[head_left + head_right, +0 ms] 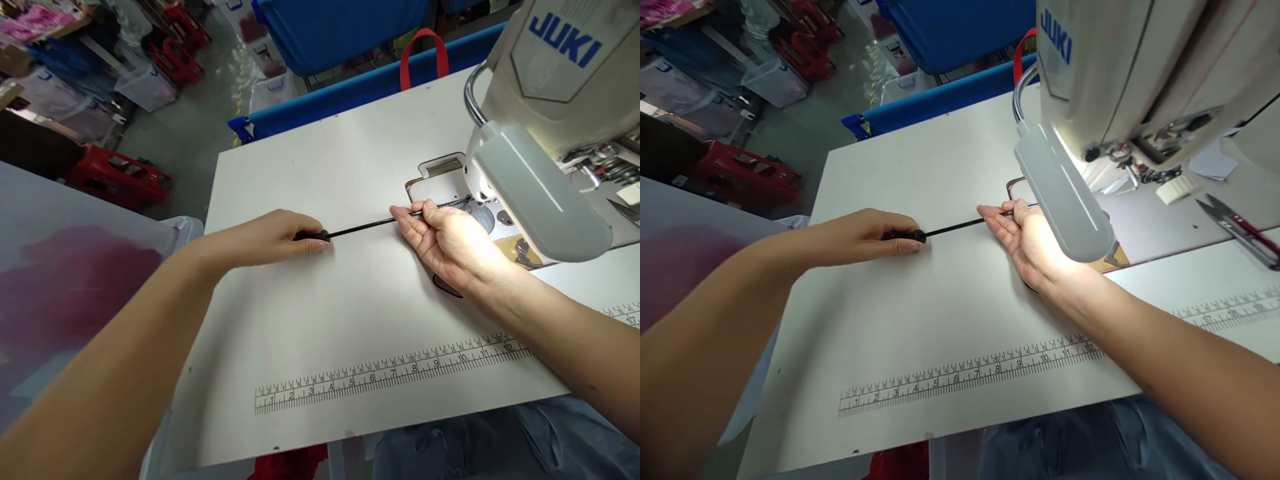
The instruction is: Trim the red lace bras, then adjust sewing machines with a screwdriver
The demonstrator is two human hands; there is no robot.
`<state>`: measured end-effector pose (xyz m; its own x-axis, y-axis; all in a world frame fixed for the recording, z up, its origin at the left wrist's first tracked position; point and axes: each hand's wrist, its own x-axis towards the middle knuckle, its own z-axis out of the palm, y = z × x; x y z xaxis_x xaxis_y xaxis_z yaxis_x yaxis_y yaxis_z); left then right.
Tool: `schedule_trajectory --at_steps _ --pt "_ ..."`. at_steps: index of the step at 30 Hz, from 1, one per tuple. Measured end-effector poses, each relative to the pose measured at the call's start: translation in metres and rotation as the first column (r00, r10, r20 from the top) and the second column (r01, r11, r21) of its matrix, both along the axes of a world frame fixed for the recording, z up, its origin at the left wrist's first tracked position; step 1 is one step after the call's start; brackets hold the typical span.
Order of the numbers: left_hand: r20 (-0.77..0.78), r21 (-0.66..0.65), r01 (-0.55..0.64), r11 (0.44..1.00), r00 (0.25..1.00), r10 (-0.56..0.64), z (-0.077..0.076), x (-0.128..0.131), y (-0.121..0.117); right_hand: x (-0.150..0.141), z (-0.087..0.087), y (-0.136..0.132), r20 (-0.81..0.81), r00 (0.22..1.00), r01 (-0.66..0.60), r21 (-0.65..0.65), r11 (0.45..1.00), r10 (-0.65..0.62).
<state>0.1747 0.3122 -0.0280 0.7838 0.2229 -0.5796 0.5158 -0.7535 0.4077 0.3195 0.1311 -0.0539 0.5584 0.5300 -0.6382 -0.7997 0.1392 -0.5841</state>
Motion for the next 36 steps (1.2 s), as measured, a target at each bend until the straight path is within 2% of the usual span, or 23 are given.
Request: schedule_trajectory --at_steps 3,5,9,12,20,30,33,36 --pt "-0.088 -0.165 0.021 0.986 0.996 -0.036 0.004 0.007 0.008 0.002 -0.001 0.000 -0.016 1.000 0.011 0.005 1.000 -0.011" --pt "-0.071 -0.204 0.040 0.978 0.996 -0.055 0.001 0.007 0.007 0.001 -0.004 -0.002 -0.011 1.000 0.003 0.027 1.000 -0.003" --pt "0.024 -0.014 0.070 0.997 0.997 -0.070 -0.012 -0.004 -0.003 -0.003 -0.011 -0.006 0.048 0.999 -0.018 0.073 0.997 0.015" --pt "0.018 0.119 0.049 0.992 0.999 -0.051 -0.019 -0.012 -0.011 -0.006 -0.011 -0.005 0.072 0.997 -0.009 0.032 0.999 0.006" --pt "0.013 0.266 0.076 0.961 0.997 -0.082 -0.025 -0.014 -0.020 -0.007 -0.007 -0.002 0.080 0.996 -0.028 -0.009 1.000 0.029" --pt "-0.122 0.521 0.165 0.837 0.986 -0.118 -0.028 -0.012 -0.033 -0.006 -0.006 -0.001 0.031 0.999 -0.020 -0.013 1.000 0.021" --pt "-0.107 0.587 0.158 0.794 0.987 -0.117 -0.030 -0.011 -0.035 -0.006 -0.005 0.000 0.021 1.000 -0.018 -0.023 1.000 0.019" --pt "-0.059 0.612 0.115 0.783 0.993 -0.100 -0.032 -0.012 -0.037 -0.005 -0.004 0.000 0.009 1.000 -0.022 -0.027 0.999 0.022"
